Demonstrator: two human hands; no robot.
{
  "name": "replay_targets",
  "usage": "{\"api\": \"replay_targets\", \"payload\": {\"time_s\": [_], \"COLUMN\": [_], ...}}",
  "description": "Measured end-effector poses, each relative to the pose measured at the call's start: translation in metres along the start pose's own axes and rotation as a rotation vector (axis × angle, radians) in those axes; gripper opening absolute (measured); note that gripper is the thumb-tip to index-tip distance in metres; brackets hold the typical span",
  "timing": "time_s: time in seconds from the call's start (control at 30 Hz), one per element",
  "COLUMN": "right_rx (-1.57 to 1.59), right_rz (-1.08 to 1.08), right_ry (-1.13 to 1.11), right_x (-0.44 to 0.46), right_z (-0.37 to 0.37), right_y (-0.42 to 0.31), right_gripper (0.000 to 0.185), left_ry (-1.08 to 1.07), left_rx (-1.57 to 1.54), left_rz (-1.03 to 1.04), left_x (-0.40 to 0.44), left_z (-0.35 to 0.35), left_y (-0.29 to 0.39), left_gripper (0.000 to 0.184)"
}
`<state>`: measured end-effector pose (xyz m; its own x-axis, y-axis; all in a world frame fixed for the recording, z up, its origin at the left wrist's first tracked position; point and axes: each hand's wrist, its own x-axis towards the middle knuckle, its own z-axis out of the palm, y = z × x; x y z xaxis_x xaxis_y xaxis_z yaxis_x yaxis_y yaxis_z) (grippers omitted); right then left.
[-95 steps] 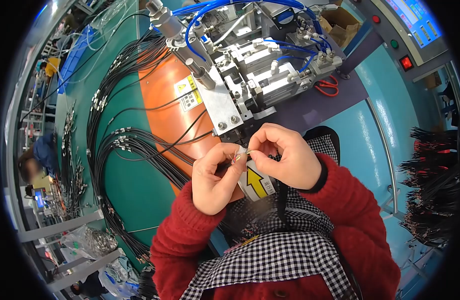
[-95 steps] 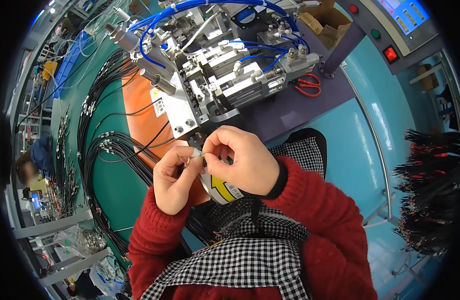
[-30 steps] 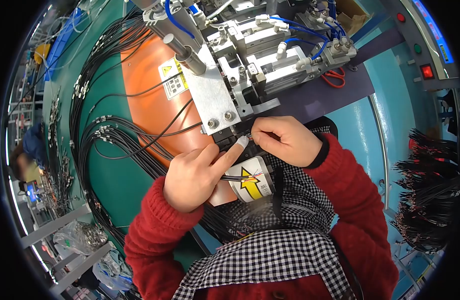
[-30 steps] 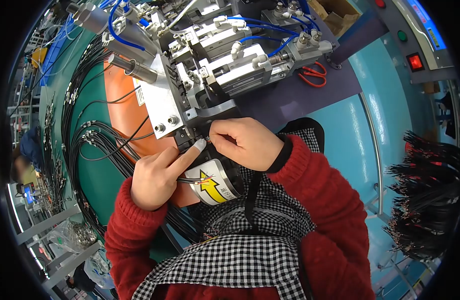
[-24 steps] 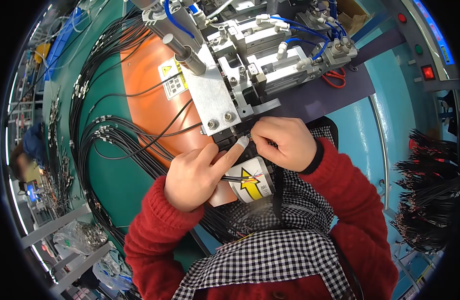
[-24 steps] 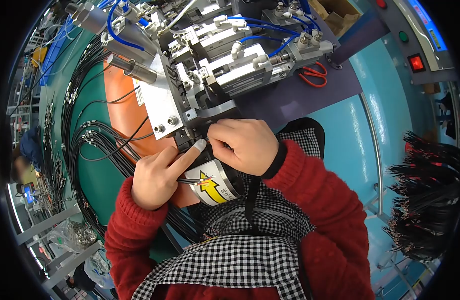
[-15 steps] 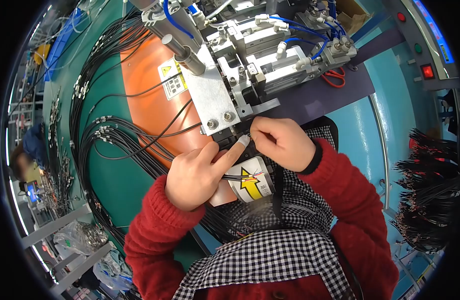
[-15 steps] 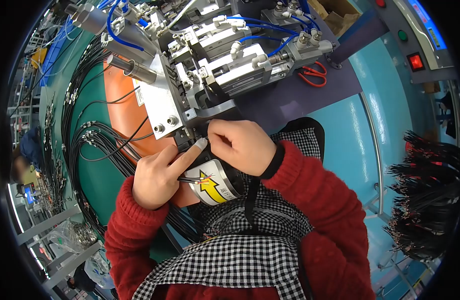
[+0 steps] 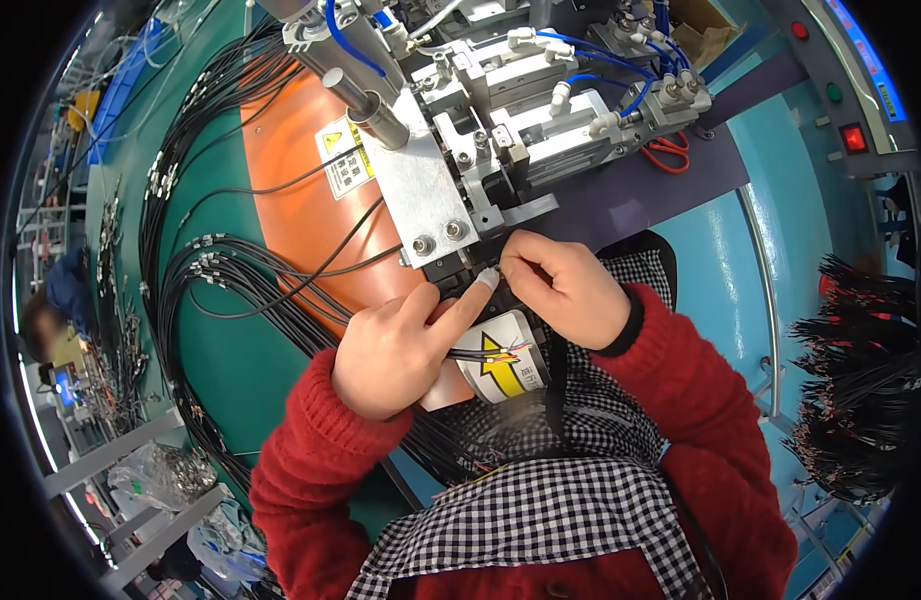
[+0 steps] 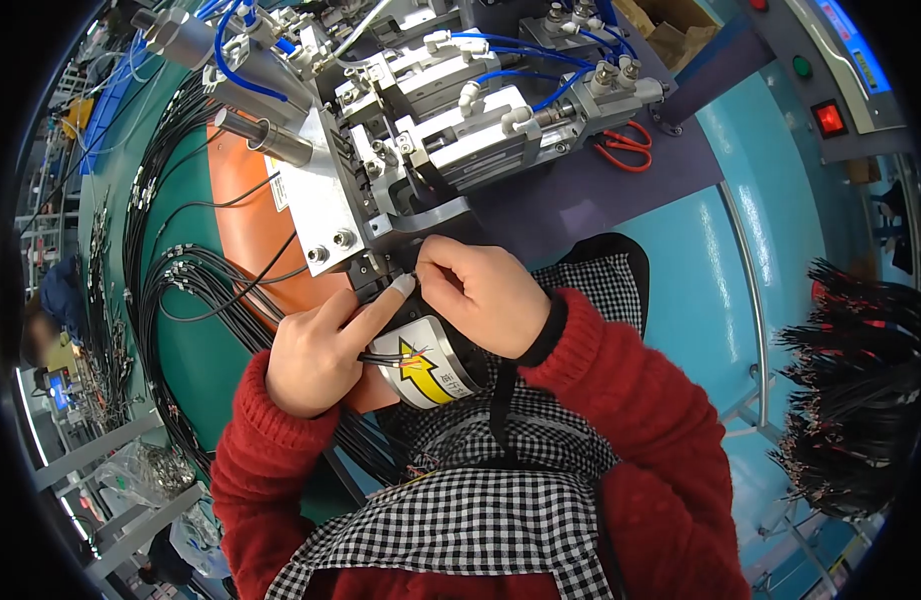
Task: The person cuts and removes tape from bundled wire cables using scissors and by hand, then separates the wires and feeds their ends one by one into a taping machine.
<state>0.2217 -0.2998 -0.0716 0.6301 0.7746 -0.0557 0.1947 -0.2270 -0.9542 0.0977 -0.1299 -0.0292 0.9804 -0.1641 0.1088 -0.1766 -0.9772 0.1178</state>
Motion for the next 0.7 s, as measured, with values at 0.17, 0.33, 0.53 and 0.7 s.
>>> {"api": "replay_targets", "payload": {"time_s": [0.17, 0.33, 0.53, 0.7], "right_rx": [0.097, 0.146, -0.197, -0.358], "right_rz": [0.045, 0.043, -0.096, -0.107], "right_ry": [-0.074, -0.059, 0.012, 0.001], "right_x": [0.003, 0.004, 0.003, 0.004], "right_z": [-0.003, -0.001, -0.004, -0.006], "right_y": [0.008, 0.015, 0.004, -0.004], "right_gripper": [0.005, 0.006, 0.007, 0.007], "left_ry": [0.015, 0.031, 0.071, 0.096], "left_rx": [0.012, 0.038, 0.036, 0.035], "left_rz": [-0.015, 0.000, 0.030, 0.036], "left_x": [0.001, 0.002, 0.000, 0.001], "left_z": [0.001, 0.000, 0.005, 0.006], "left_y": [0.001, 0.001, -0.004, -0.005], "left_gripper": [0.055, 0.052, 0.047, 0.043]}}
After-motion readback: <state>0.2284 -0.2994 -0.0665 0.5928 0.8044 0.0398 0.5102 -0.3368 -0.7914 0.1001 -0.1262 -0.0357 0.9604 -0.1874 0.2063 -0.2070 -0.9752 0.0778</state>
